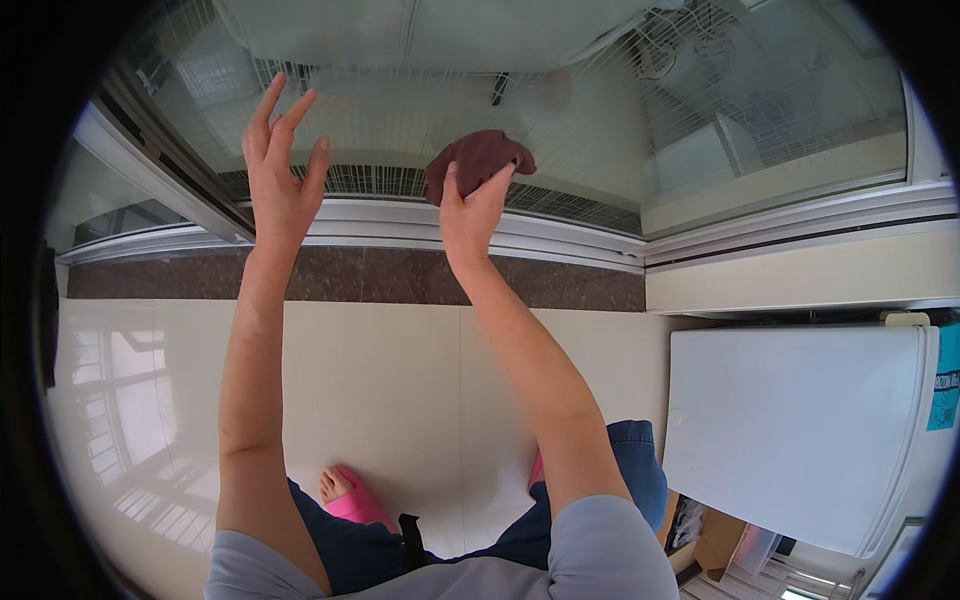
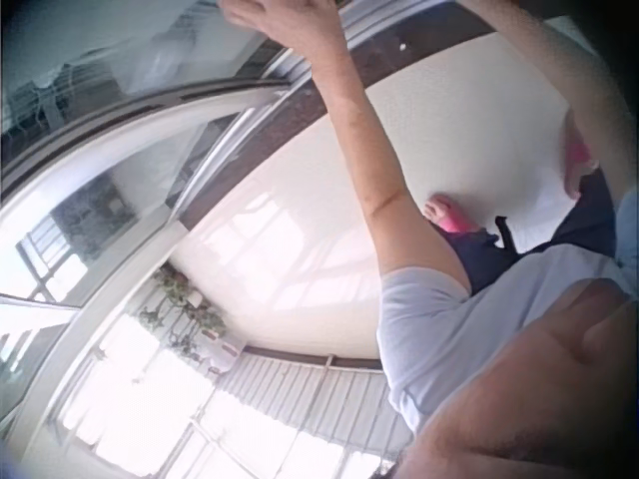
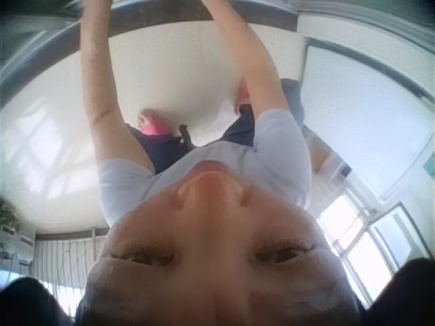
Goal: The person wipes a white plastic step stool, a wall-mounted air conditioner, and a large sliding glass door using a dark cloth. They move from the living room to the balcony, cleaning the door frame and glass panels.
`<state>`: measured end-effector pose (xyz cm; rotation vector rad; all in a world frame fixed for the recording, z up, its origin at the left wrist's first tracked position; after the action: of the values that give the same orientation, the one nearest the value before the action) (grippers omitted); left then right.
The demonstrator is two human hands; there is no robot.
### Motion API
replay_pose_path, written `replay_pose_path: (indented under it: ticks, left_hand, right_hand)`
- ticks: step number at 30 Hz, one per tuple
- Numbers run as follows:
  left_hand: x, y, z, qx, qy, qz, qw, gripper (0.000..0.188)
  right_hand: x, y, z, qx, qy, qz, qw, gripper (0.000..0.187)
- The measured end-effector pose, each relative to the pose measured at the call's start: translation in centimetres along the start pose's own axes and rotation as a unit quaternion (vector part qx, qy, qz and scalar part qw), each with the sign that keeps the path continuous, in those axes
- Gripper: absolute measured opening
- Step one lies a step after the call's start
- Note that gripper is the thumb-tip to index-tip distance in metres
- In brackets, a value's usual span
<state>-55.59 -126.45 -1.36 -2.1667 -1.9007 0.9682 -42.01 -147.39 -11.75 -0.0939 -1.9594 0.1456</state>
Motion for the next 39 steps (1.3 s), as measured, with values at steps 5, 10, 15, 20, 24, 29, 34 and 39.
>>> replay_pose_path:
  ticks: [5, 10, 15, 20, 24, 29, 34, 39]
  left_hand:
    - [2.9, -6.0, -2.6, -0.126, -0.015, -0.025, 0.992, 0.038]
    - [4.7, -9.2, -3.2, -0.170, -0.051, -0.003, 0.984, 0.033]
    - [7.2, -10.8, -2.1, -0.210, -0.069, 0.008, 0.975, 0.036]
    - [8.6, -14.8, -2.0, -0.249, -0.077, -0.032, 0.965, 0.038]
    - [12.7, -16.6, -1.1, -0.272, -0.158, -0.044, 0.948, 0.032]
    - [16.3, -17.4, 0.7, -0.287, -0.213, 0.038, 0.933, 0.032]
    - [18.6, -20.9, 1.8, -0.341, -0.224, 0.054, 0.911, 0.031]
    - [21.3, -19.9, 4.2, -0.380, -0.264, 0.055, 0.885, 0.025]
  right_hand:
    - [26.1, -4.3, -8.1, -0.181, -0.501, 0.216, 0.818, 0.054]
    - [29.1, 6.7, -5.7, -0.166, -0.594, 0.319, 0.719, 0.038]
    - [18.0, 15.5, 2.2, 0.218, -0.676, 0.351, 0.610, 0.025]
    - [30.9, 15.6, -2.1, -0.024, -0.651, 0.209, 0.729, 0.026]
    - [34.0, 20.6, 0.0, -0.023, -0.658, 0.257, 0.707, 0.053]
    - [29.8, 25.2, 2.8, 0.182, -0.710, 0.217, 0.644, 0.034]
    - [36.8, 26.3, 4.1, 0.044, -0.653, 0.080, 0.752, 0.065]
    - [29.8, 28.3, 7.5, 0.080, -0.623, 0.083, 0.774, 0.060]
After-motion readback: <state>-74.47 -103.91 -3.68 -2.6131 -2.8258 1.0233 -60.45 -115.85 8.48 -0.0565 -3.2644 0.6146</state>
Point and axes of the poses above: each hand's wrist, its own z-axis away from the middle knuckle, its own y-axis out of the palm, x = y × z, the point moved 9 cm from there along -z, towards the middle knuckle, and after that the axes turned 6 degrees about -z, right-handed, at the moved point
